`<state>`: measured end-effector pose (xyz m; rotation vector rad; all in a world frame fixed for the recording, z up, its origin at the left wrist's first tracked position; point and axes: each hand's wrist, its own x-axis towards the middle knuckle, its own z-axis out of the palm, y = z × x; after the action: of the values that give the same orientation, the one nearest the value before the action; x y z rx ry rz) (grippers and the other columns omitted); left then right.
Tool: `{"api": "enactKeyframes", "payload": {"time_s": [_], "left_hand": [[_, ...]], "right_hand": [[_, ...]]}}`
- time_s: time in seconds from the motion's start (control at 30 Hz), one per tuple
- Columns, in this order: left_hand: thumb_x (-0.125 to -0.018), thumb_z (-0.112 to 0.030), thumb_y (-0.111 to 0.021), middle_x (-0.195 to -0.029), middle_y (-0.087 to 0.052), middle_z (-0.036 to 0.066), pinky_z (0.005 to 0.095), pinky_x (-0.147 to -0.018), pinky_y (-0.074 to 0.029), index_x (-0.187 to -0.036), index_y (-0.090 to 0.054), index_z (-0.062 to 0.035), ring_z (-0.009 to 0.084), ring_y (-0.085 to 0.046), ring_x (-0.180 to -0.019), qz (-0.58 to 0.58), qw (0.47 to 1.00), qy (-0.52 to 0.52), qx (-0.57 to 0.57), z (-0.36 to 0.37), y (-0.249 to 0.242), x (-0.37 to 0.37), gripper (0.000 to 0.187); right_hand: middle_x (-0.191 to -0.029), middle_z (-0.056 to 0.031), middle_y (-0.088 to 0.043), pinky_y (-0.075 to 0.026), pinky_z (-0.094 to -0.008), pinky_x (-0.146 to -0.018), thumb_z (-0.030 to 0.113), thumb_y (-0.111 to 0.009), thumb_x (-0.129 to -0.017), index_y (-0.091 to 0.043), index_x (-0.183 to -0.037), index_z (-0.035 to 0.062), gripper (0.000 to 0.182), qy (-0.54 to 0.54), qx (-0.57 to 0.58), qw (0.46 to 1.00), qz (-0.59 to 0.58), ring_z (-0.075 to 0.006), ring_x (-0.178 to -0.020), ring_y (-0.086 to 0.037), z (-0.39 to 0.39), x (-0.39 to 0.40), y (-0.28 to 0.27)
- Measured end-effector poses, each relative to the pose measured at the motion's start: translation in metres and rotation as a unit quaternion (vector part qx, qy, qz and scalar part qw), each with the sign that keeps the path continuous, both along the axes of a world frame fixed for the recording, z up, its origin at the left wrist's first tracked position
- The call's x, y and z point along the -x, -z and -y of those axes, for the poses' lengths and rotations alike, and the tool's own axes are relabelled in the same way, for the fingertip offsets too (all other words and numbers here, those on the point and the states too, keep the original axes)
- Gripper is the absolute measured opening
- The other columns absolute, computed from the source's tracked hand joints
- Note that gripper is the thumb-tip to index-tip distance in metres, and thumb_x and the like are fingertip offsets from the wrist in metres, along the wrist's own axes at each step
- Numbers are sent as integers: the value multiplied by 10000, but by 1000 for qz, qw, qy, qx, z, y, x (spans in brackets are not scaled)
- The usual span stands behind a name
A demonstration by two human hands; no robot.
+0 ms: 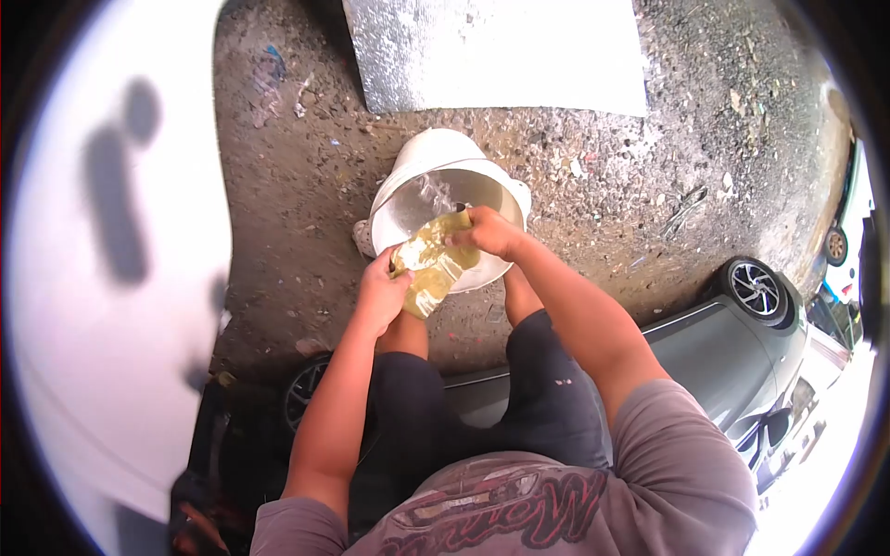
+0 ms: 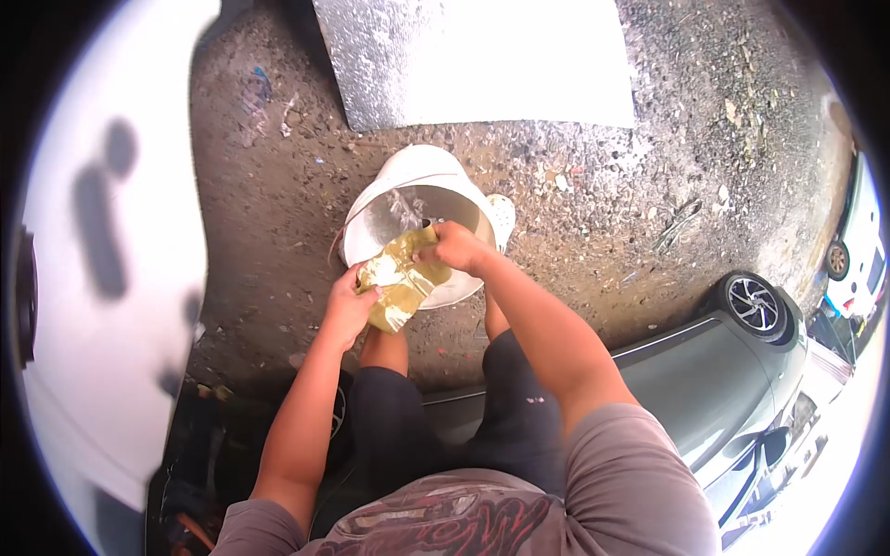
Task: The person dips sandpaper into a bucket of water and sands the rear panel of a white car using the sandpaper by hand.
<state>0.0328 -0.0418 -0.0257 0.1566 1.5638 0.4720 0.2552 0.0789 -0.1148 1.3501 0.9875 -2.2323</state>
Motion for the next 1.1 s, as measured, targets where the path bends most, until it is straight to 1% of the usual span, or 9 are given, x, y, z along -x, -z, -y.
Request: {"api": "enactKeyframes", "payload": {"time_s": [0.13, 0.17, 0.27, 0.4, 0.6, 0.73, 0.8, 0.83, 1.1], "left_hand": [[-1060, 30, -600, -1294, -721, 125, 367, -1026, -561, -1451, -615, 4, 204, -697, -1172, 27, 997, -74, 1, 8, -58, 10, 392], [-1060, 30, -600, -1294, -721, 125, 367, -1026, -561, -1451, -615, 4, 204, -697, -1172, 21, 997, -77, -12, 6, -75, 8, 392], [-1098, -84, -616, -1343, -700, 126, 415, -1027, -583, -1468, -591, -23, 226, -697, -1202, 75, 978, -192, -25, -12, -133, 0, 376], [-1094, -276, -672, -1369, -672, 114, 459, -1025, -588, -1492, -538, -64, 243, -682, -1241, 206, 925, -313, -62, -32, -215, -15, 471], [-999, -26, -669, -1366, -675, 130, 441, -968, -608, -1517, -533, -53, 273, -697, -1205, 67, 944, -264, -188, -6, -292, -27, 537], [-917, 99, -630, -1354, -685, 129, 431, -1009, -600, -1535, -514, -41, 276, -697, -1234, 148, 927, -247, -242, 15, -354, -15, 644], [-918, 109, -645, -1339, -690, 125, 412, -1006, -589, -1525, -524, -29, 262, -699, -1209, 143, 924, -211, -284, 18, -387, -6, 634], [-920, 118, -659, -1325, -694, 121, 394, -1004, -578, -1516, -534, -16, 248, -702, -1184, 140, 926, -188, -297, 24, -398, -1, 623], [-967, 19, -698, -1290, -723, 97, 406, -1034, -579, -1432, -610, -40, 250, -724, -1148, 82, 873, -272, -396, 97, -453, 31, 477]], "right_hand": [[-1096, -108, -804, -559, -368, -936, 189, -873, -851, -773, -1160, 38, 358, 17, -145, 988, -46, -184, -999, -730, -5, -9, -81], [-1085, -113, -786, -566, -399, -949, 190, -872, -841, -754, -1141, 39, 355, 39, -126, 989, -61, -245, -1008, -742, -11, -7, -112], [-1074, -130, -762, -575, -453, -963, 161, -830, -865, -750, -1158, 58, 321, -73, -358, 930, -44, -349, -1020, -743, -16, 8, -204], [-1240, -160, -717, -547, -475, -1056, 164, -808, -908, -730, -1232, 77, 344, -117, -472, 866, -113, -409, -1182, -682, 5, 14, -298], [-1488, -184, -568, -517, -511, -1107, 222, -779, -941, -708, -1339, 111, 419, -179, -559, 763, -270, -405, -1374, -565, 8, -9, -424], [-1444, -225, -641, -522, -475, -1084, 265, -790, -953, -636, -1459, 100, 554, -66, -592, 786, -165, -383, -1324, -625, -18, -6, -437], [-1230, -179, -756, -535, -429, -1023, 223, -762, -978, -661, -1406, 58, 470, -113, -314, 908, -255, -293, -1178, -709, -37, 4, -447], [-1047, -92, -779, -542, -380, -949, 177, -734, -993, -695, -1336, 39, 371, -125, -280, 904, -300, -184, -1025, -713, -38, 10, -460], [-1228, -47, -765, -546, -322, -1014, 56, -662, -1040, -689, -1380, 7, 345, 4, -210, 915, -343, -139, -1120, -704, 16, 85, -524]]}}
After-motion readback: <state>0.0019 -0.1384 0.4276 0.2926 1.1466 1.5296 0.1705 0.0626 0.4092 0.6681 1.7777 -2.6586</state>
